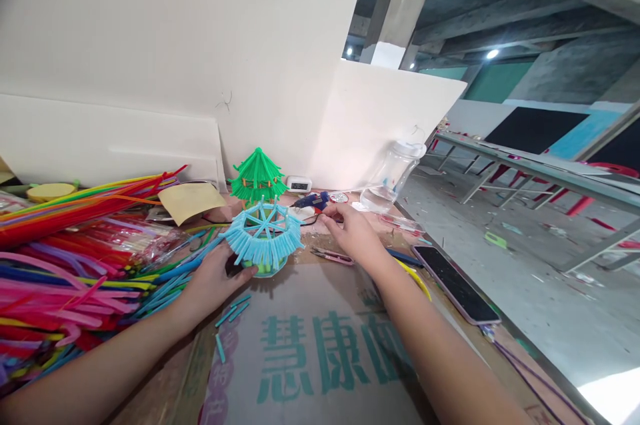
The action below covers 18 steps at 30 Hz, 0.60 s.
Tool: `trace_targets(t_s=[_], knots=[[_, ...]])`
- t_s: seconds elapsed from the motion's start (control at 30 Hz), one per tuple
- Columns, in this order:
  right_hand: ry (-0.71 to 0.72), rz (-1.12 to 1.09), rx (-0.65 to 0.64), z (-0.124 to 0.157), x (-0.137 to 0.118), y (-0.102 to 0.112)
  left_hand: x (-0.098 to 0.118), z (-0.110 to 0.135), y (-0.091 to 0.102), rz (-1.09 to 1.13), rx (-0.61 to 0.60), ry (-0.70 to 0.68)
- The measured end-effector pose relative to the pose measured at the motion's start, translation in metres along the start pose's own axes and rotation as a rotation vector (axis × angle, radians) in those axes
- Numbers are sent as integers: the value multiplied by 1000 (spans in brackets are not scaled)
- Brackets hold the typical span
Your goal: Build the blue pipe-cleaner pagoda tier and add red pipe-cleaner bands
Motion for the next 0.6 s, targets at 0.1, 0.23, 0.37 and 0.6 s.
trace_targets(t_s=[0.1,0.23,0.37,0.6], knots=[[-85,32,-12,-10,26,-14,1,-1,-2,6,-19,-7],[-231,44,-81,-29,57,-28,2,-1,-2,-8,-13,-10],[-355,-9,-199,-47,78,-47,3,0,-2,-17,-6,-19],[-450,-103,-255,-54,82,-73,2,0,-2,-20,-1,-11]])
Point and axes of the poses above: each hand's wrist, its own z-axis away from the middle knuckle, its own y-axis out of the back of the hand, x = y × z, the point moved 8 cm from there along -z, towards the middle knuckle, and after that the axes turned 2 degrees about -x, right-handed, at the moved point
